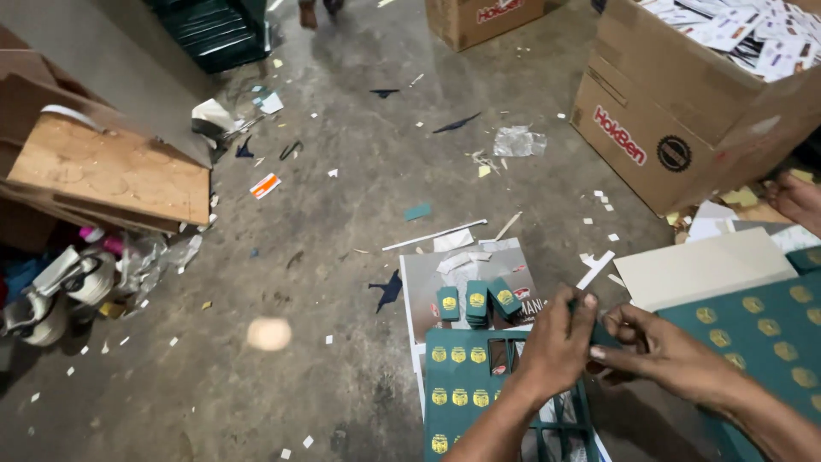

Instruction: Assembling small green paper boxes and inserting them into a specialized cardboard organizer.

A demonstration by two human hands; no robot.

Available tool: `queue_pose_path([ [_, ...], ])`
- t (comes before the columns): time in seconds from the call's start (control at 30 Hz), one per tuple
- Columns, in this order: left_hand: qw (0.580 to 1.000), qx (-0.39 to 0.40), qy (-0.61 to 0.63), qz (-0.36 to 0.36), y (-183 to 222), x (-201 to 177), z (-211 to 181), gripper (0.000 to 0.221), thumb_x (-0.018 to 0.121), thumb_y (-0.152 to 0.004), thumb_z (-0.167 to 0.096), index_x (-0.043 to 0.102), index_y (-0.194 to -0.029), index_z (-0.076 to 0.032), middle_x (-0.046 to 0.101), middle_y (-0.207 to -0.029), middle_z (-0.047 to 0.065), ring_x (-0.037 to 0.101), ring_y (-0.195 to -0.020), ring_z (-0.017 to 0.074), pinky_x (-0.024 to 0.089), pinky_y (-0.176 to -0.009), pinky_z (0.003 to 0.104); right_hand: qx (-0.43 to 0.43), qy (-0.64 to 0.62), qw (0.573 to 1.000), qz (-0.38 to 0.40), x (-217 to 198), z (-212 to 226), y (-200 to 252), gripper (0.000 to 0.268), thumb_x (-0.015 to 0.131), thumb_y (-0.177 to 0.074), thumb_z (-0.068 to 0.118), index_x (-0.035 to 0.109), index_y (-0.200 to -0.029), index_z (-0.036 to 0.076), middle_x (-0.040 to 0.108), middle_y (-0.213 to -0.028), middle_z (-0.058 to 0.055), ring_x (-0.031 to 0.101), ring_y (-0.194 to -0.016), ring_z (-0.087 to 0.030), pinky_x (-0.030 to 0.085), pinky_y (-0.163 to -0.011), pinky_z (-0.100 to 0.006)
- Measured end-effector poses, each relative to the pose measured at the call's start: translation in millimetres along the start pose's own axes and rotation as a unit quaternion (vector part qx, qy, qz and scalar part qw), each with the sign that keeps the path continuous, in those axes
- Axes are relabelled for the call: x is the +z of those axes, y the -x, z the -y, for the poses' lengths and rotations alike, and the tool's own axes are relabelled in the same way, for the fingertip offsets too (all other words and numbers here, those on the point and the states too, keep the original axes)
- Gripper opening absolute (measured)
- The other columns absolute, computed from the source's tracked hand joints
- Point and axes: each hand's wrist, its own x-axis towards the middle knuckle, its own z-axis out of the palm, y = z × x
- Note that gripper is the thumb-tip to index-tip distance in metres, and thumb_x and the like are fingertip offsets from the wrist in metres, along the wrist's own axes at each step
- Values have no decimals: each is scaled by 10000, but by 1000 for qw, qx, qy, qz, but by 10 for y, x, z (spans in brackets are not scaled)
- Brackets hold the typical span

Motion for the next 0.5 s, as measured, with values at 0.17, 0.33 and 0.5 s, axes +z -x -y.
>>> queue_pose_path([
  [0.17,998,46,28,-36,-72,117,295,433,491,-1105,-404,554,-1213,10,649,-1079,223,632,-984,330,492,-873,415,-117,81,989,-37,-14,-91,-22,459,884,-772,231,590,-1051,15,582,-892,-50,575,-819,-134,565,-698,-332],
  [0.33,973,-46,212,-81,-164,292,320,460,645,-987,-365,534,-1288,-37,660,-1135,93,648,-977,201,536,-832,348,-66,251,950,-174,207,602,451,467,915,-763,364,622,-991,79,675,-802,-114,631,-743,-187,536,-689,-365],
  [0.5,939,-127,318,-23,-75,646,829,399,753,-1023,-305,632,-1051,74,632,-875,101,574,-711,145,464,-601,274,-237,421,842,-240,129,254,380,478,814,-748,249,603,-1136,65,682,-944,-222,681,-891,-443,548,-739,-511],
])
